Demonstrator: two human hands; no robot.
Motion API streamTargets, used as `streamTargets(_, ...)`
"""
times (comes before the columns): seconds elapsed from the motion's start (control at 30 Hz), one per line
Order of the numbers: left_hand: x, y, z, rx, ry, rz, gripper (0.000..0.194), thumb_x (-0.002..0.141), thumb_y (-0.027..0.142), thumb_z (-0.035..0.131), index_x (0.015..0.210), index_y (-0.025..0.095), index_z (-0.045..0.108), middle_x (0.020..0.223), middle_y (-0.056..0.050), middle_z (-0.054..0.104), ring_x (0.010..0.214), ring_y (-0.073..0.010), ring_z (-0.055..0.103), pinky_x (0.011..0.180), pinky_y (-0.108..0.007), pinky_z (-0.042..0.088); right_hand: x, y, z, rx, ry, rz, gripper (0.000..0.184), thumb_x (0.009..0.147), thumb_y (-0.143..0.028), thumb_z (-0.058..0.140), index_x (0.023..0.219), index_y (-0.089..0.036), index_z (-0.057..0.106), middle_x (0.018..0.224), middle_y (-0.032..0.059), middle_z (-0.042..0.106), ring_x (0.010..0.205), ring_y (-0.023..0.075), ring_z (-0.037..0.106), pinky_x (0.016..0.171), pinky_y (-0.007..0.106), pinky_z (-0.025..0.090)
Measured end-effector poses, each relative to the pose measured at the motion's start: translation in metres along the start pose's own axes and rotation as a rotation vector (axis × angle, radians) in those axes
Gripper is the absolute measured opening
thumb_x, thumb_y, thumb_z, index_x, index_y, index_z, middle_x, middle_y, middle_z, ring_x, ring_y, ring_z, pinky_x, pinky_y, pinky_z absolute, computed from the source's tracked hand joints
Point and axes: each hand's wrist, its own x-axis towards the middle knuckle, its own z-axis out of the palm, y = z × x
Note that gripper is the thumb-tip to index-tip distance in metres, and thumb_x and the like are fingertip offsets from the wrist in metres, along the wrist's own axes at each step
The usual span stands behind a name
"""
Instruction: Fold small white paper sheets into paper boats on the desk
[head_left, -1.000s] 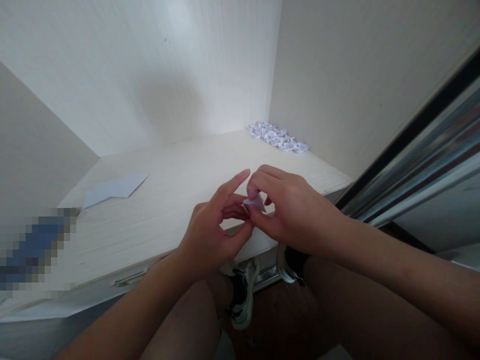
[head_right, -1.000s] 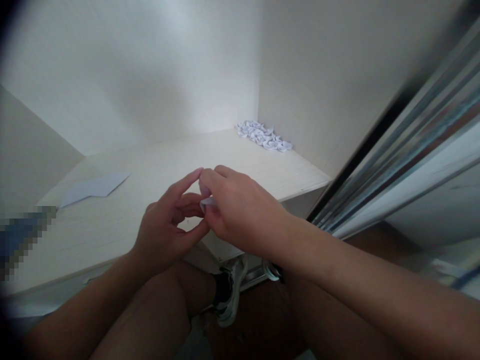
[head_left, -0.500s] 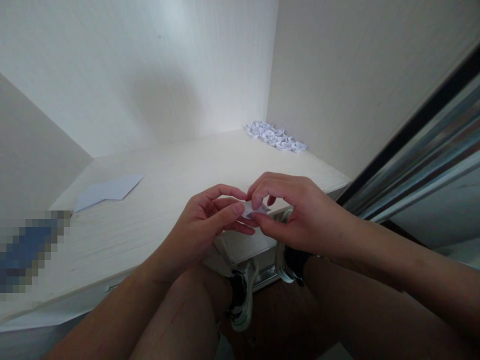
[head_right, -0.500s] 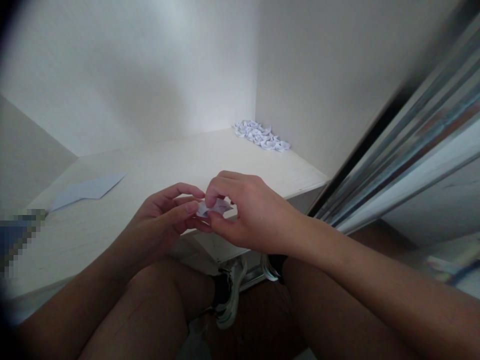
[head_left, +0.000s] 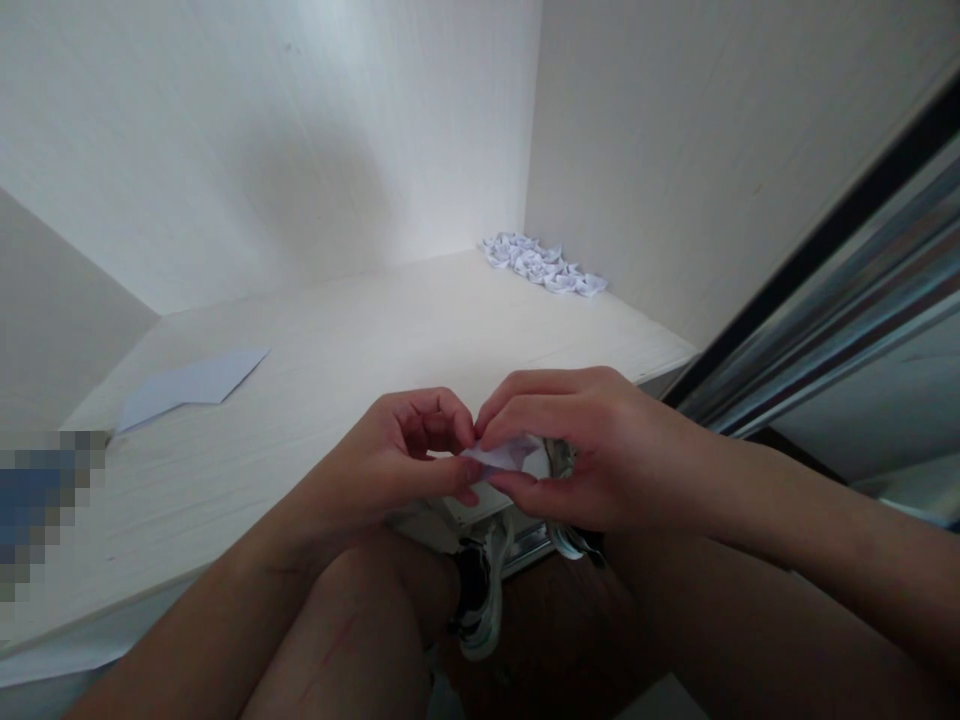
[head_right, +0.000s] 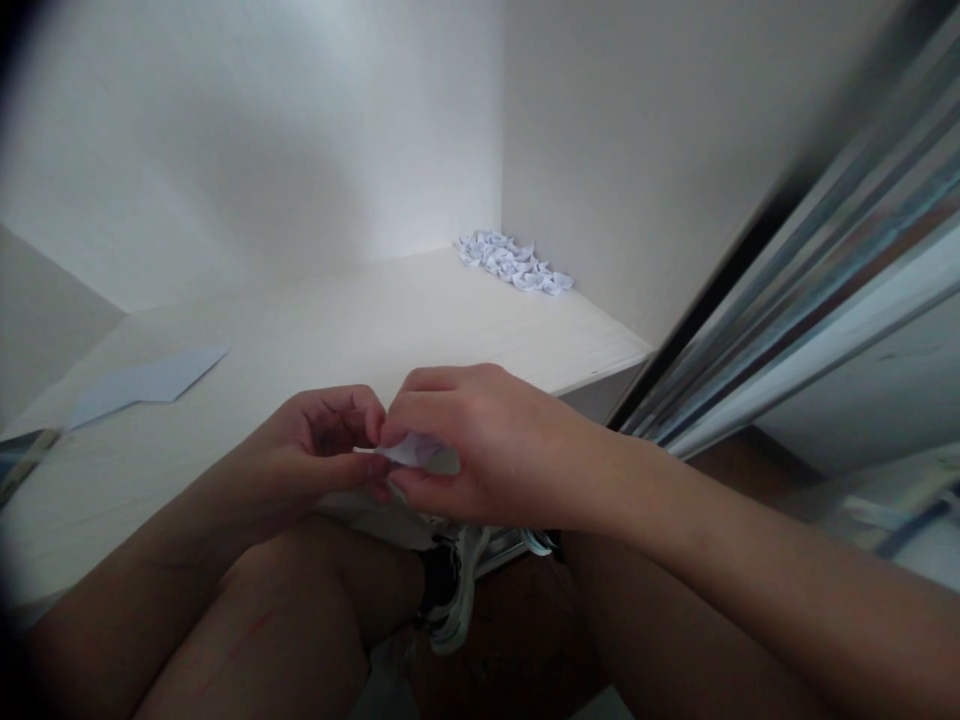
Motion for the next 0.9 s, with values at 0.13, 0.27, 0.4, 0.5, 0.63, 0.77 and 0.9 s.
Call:
streamTargets(0.13,0.000,0.001,0.003,-0.040,0.016,-0.024,0.018,0.069,0.009,0.088,0.078,0.016,0.073,0.072,-0.001,0.077,0.060,-0.0113,0.072,0.057,-0.017,0.060,-0.002,0.001,-0.008,0.197,-0.001,0.073,0.015,0.089,-0.026,0.076,0.099,-0.015,0.075,0.097,0.0078,0.076,0.085,0.0166,0.070,0.075,0.028,0.055)
streamTargets(0.27,-0.002,0.002,0.001,-0.060,0.015,-0.055,0.015,0.071,0.010,0.087,0.081,0.018,0.078,0.074,-0.001,0.078,0.060,-0.0117,0.072,0.060,-0.018,0.060,-0.010,0.006,-0.020,0.345,0.029,0.243,0.016,0.098,-0.025,0.064,0.099,-0.013,0.076,0.093,0.0072,0.078,0.083,0.0157,0.071,0.075,0.027,0.056)
streamTargets(0.4,-0.003,0.001,-0.002,-0.099,0.003,-0.111,0.015,0.070,0.014,0.089,0.080,0.019,0.080,0.076,-0.003,0.078,0.067,-0.0143,0.075,0.067,-0.020,0.060,-0.018,0.009,-0.028,0.317,-0.025,0.231,0.011,0.094,-0.019,0.069,0.100,-0.015,0.077,0.092,0.0041,0.080,0.082,0.0145,0.072,0.075,0.025,0.056)
streamTargets(0.5,-0.003,0.000,-0.002,-0.107,0.021,-0.143,0.015,0.067,0.016,0.091,0.078,0.019,0.080,0.076,-0.004,0.078,0.071,-0.0144,0.075,0.068,-0.018,0.058,-0.020,0.007,-0.031,0.299,-0.056,0.210,0.011,0.093,-0.016,0.070,0.101,-0.016,0.078,0.094,0.0036,0.080,0.083,0.0139,0.073,0.074,0.024,0.056)
streamTargets(0.63,-0.002,0.000,-0.001,-0.155,0.018,-0.183,0.017,0.064,0.018,0.094,0.074,0.018,0.081,0.075,-0.003,0.077,0.070,-0.0132,0.073,0.067,-0.016,0.057,-0.020,0.006,-0.031,0.265,-0.094,0.167,0.014,0.094,-0.014,0.069,0.103,-0.016,0.078,0.097,0.0036,0.080,0.083,0.0124,0.073,0.074,0.022,0.055)
streamTargets(0.77,-0.001,-0.001,-0.001,-0.208,-0.017,-0.214,0.013,0.067,0.015,0.091,0.075,0.018,0.081,0.075,-0.004,0.078,0.071,-0.0134,0.074,0.069,-0.016,0.059,-0.020,0.007,-0.029,0.207,-0.106,0.101,0.016,0.094,-0.011,0.068,0.106,-0.016,0.077,0.096,0.0024,0.080,0.082,0.0105,0.072,0.073,0.020,0.054)
streamTargets(0.9,0.001,-0.002,0.000,-0.246,-0.048,-0.219,0.010,0.070,0.010,0.086,0.077,0.016,0.081,0.081,-0.006,0.080,0.076,-0.0163,0.077,0.073,-0.019,0.062,-0.023,0.005,-0.029,0.088,-0.082,0.048,0.014,0.094,-0.014,0.070,0.107,-0.017,0.076,0.095,0.0027,0.079,0.081,0.0115,0.072,0.072,0.021,0.052)
